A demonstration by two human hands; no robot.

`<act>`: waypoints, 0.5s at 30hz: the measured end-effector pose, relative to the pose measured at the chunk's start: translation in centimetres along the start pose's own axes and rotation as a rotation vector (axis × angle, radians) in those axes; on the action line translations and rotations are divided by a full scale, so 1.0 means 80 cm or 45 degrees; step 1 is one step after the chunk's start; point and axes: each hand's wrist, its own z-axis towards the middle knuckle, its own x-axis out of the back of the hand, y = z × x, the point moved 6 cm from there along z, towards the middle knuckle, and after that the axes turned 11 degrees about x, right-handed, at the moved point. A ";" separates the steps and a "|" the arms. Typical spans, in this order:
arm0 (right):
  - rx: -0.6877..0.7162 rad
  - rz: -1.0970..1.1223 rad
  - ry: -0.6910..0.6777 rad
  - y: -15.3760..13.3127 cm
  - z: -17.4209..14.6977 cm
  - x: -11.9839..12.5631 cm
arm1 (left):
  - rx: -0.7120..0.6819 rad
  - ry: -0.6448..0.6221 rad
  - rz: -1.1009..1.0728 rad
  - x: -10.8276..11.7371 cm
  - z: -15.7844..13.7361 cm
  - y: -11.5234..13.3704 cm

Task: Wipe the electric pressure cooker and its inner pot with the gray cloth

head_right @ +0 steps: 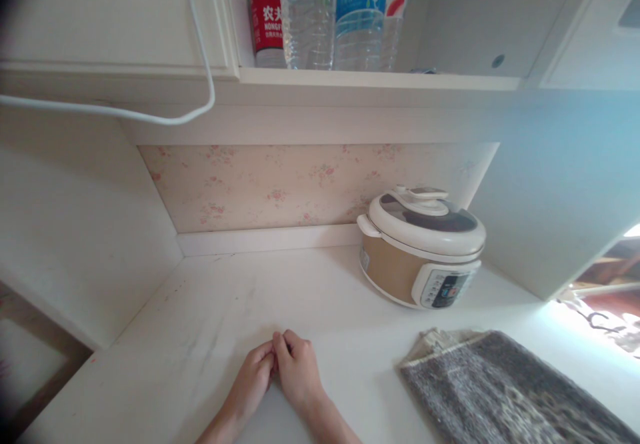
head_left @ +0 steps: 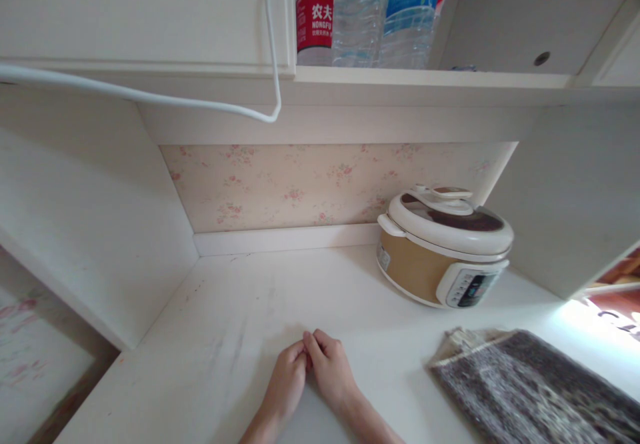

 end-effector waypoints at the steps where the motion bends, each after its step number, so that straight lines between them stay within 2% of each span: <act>1: -0.002 0.000 0.000 0.000 0.000 0.000 | 0.003 0.003 0.004 0.000 0.000 0.000; 8: -0.002 -0.008 -0.006 0.000 0.002 -0.001 | -0.042 -0.050 -0.008 -0.003 0.000 0.002; 15: -0.001 -0.016 -0.007 -0.001 0.002 0.000 | -0.013 -0.033 0.013 -0.002 -0.002 0.002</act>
